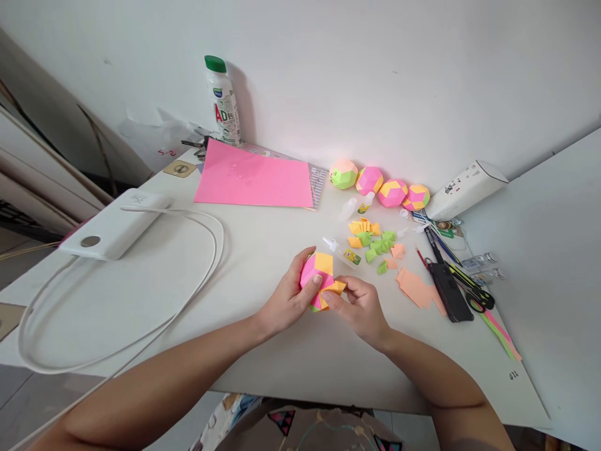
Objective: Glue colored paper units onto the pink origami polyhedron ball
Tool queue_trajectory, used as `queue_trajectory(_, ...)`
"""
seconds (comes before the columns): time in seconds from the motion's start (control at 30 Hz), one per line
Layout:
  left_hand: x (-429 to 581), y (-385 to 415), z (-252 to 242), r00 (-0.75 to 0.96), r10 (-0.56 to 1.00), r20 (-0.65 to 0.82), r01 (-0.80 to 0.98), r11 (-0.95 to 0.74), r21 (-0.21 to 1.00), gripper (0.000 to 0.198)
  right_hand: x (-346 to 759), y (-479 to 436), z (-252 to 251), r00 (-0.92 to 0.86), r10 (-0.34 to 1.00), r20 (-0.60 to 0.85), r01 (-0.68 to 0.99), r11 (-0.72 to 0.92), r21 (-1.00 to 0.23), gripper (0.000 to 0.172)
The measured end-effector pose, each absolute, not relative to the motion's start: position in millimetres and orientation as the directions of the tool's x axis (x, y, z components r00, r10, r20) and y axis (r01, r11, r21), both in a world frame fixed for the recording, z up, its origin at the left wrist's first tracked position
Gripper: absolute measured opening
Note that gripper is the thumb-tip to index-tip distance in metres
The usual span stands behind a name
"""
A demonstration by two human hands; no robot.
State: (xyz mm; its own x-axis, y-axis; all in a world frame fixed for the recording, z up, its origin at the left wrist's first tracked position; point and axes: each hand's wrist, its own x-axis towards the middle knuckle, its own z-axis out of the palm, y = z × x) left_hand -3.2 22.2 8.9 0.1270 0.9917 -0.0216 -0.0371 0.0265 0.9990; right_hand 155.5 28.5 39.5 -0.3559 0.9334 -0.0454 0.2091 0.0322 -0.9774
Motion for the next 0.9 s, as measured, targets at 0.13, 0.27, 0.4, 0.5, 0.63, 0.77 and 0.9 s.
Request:
queue_trajectory(0.13,-3.2,21.9,8.8,0.137,0.990,-0.044,-0.020,0.048,0.999,0.061,154.3,28.8,41.3,-0.346,0.938,-0.008,0.231,0.078,-0.970,0.015)
queue_trajectory(0.27,-3.6,21.9,7.5,0.124,0.991,-0.054,-0.014,0.057,0.998,0.060,154.0,29.7,43.3,-0.339,0.941,-0.011,0.263,0.084,-0.961,0.014)
queue_trajectory(0.4,-4.2,22.0,9.6,0.127,0.989,-0.079,-0.012,0.081,0.997,0.060,156.0,31.7,44.2,-0.343,0.939,-0.022,0.305,0.089,-0.948,0.013)
queue_trajectory(0.5,-4.5,22.2,13.8,0.130,0.987,-0.098,-0.009,0.100,0.995,0.058,157.6,33.5,45.8,-0.367,0.930,-0.013,0.305,0.108,-0.946,0.015)
queue_trajectory(0.63,-4.4,22.8,17.0,0.172,0.979,-0.113,-0.039,0.121,0.992,0.053,157.1,34.8,47.5,-0.387,0.922,-0.015,0.318,0.119,-0.941,0.016)
queue_trajectory(0.77,-4.6,22.9,16.1,0.210,0.974,-0.091,-0.071,0.108,0.992,0.050,154.7,33.8,46.4,-0.412,0.910,-0.051,0.345,0.104,-0.933,0.016)
queue_trajectory(0.9,-5.2,22.1,15.7,0.228,0.969,-0.091,-0.090,0.114,0.989,0.049,155.1,34.2,44.8,-0.431,0.899,-0.079,0.313,0.067,-0.947,0.017)
